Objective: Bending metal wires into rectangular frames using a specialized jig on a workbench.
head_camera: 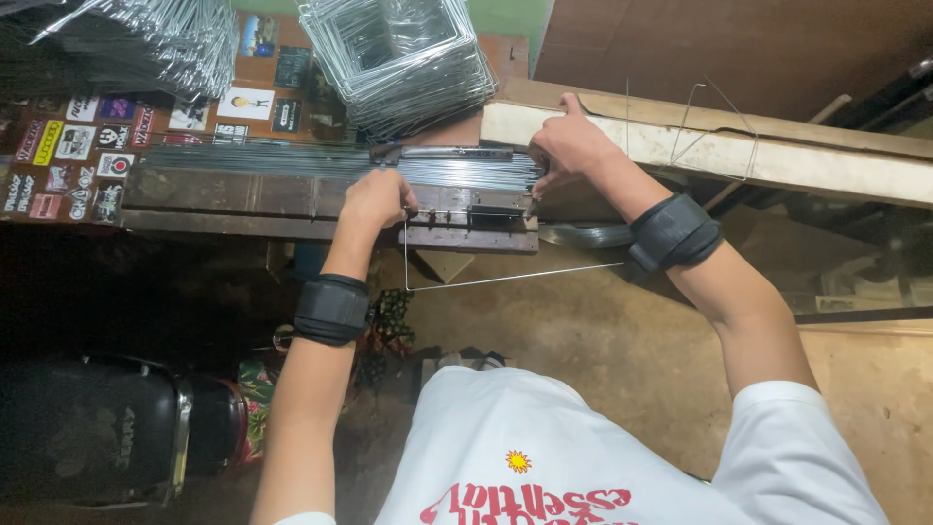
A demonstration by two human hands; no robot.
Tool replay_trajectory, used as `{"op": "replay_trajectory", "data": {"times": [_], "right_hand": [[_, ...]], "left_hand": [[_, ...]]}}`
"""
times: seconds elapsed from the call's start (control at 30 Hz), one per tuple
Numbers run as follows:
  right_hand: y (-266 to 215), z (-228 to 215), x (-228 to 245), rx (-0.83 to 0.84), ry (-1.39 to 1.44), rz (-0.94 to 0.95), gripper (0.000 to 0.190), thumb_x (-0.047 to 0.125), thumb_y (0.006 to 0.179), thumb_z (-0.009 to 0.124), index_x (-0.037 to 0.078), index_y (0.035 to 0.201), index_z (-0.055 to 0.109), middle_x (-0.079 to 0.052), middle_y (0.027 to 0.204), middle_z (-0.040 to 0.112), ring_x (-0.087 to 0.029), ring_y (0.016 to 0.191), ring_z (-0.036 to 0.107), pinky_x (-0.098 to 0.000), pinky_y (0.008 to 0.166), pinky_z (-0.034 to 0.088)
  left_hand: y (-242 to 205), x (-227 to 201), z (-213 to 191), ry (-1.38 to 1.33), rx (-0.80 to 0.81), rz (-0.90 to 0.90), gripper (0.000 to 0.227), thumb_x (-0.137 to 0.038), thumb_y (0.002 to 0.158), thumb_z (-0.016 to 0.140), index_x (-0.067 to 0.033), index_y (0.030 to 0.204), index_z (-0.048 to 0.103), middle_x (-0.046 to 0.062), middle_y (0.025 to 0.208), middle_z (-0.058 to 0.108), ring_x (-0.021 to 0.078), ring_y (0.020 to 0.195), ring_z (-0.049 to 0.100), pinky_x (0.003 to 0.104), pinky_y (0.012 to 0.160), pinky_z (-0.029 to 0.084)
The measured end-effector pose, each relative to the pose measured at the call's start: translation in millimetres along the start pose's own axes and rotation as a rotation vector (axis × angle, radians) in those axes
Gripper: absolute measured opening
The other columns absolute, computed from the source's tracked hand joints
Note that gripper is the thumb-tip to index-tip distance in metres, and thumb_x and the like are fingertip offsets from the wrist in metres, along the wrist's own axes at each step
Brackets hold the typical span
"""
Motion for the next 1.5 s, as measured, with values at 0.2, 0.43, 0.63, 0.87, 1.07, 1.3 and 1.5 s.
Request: {"op": "replay_trajectory", "data": {"times": [0.2, 0.43, 0.63, 0.87, 1.07, 1.3, 1.5], "right_hand": [[8, 3, -4, 0.083, 0.033, -0.018, 0.060, 0.072, 0.060, 0.083, 0.015, 0.080, 0.077, -0.008, 0.071, 0.073, -0.029, 0.076, 0.070, -0.0530, 0.105, 0.030], [17, 11, -7, 0.079, 0.037, -0.050, 0.061, 0.073, 0.058, 0.083, 0.015, 0.077, 0.076, -0.007, 0.068, 0.072, -0.028, 0.075, 0.070, -0.0537, 0.103, 0.030], [25, 14, -8, 0.136, 0.025, -0.052, 0.061, 0.074, 0.055, 0.084, 0.016, 0.071, 0.076, -0.004, 0.066, 0.071, -0.026, 0.072, 0.068, -0.0473, 0.098, 0.032], [31, 34, -22, 0.251, 0.093, -0.010, 0.062, 0.076, 0.055, 0.083, 0.017, 0.075, 0.077, -0.001, 0.071, 0.074, -0.023, 0.078, 0.069, -0.0429, 0.094, 0.033], [26, 44, -27, 0.260, 0.145, 0.011, 0.060, 0.076, 0.059, 0.081, 0.017, 0.074, 0.077, -0.001, 0.071, 0.074, -0.023, 0.077, 0.069, -0.0417, 0.093, 0.034], [14, 56, -35, 0.224, 0.177, 0.034, 0.061, 0.079, 0.063, 0.077, 0.018, 0.070, 0.071, -0.003, 0.068, 0.070, -0.025, 0.076, 0.068, -0.0415, 0.088, 0.037], [-3, 63, -39, 0.188, 0.282, 0.108, 0.067, 0.081, 0.063, 0.074, 0.015, 0.069, 0.067, -0.007, 0.065, 0.068, -0.031, 0.075, 0.068, -0.0436, 0.072, 0.049]], "left_hand": [[3, 3, 3, 0.005, -0.027, 0.018, 0.021, -0.008, 0.075, 0.084, -0.0238, 0.089, 0.082, 0.002, 0.101, 0.078, 0.0262, 0.100, 0.073, 0.042, 0.089, 0.057], [-2, 0, 0, -0.002, -0.011, 0.011, 0.023, -0.010, 0.073, 0.086, -0.0246, 0.091, 0.081, 0.001, 0.101, 0.078, 0.0262, 0.100, 0.072, 0.042, 0.089, 0.057], [-2, 0, 1, 0.006, -0.013, -0.011, 0.021, -0.011, 0.075, 0.086, -0.0243, 0.090, 0.081, 0.001, 0.102, 0.078, 0.0260, 0.101, 0.072, 0.043, 0.090, 0.057], [-2, 2, 2, -0.011, -0.011, -0.038, 0.023, -0.011, 0.075, 0.086, -0.0255, 0.091, 0.082, 0.000, 0.101, 0.078, 0.0248, 0.101, 0.072, 0.042, 0.090, 0.057], [-6, -1, -1, 0.010, -0.014, -0.036, 0.023, -0.010, 0.075, 0.086, -0.0246, 0.092, 0.082, 0.000, 0.101, 0.078, 0.0244, 0.101, 0.072, 0.041, 0.090, 0.057], [6, 8, 4, -0.012, 0.068, -0.028, 0.027, -0.011, 0.074, 0.087, -0.0257, 0.097, 0.083, -0.001, 0.101, 0.079, 0.0220, 0.100, 0.073, 0.040, 0.089, 0.057], [7, 14, 3, -0.095, 0.123, 0.053, 0.032, -0.010, 0.073, 0.087, -0.0230, 0.102, 0.083, 0.003, 0.096, 0.080, 0.0200, 0.092, 0.076, 0.035, 0.084, 0.059]]}}
Point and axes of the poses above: each hand's wrist, its own y-axis towards the middle knuckle, its own z-axis out of the palm, x = y × z, the point moved 6 cm from there along y, towards the middle knuckle
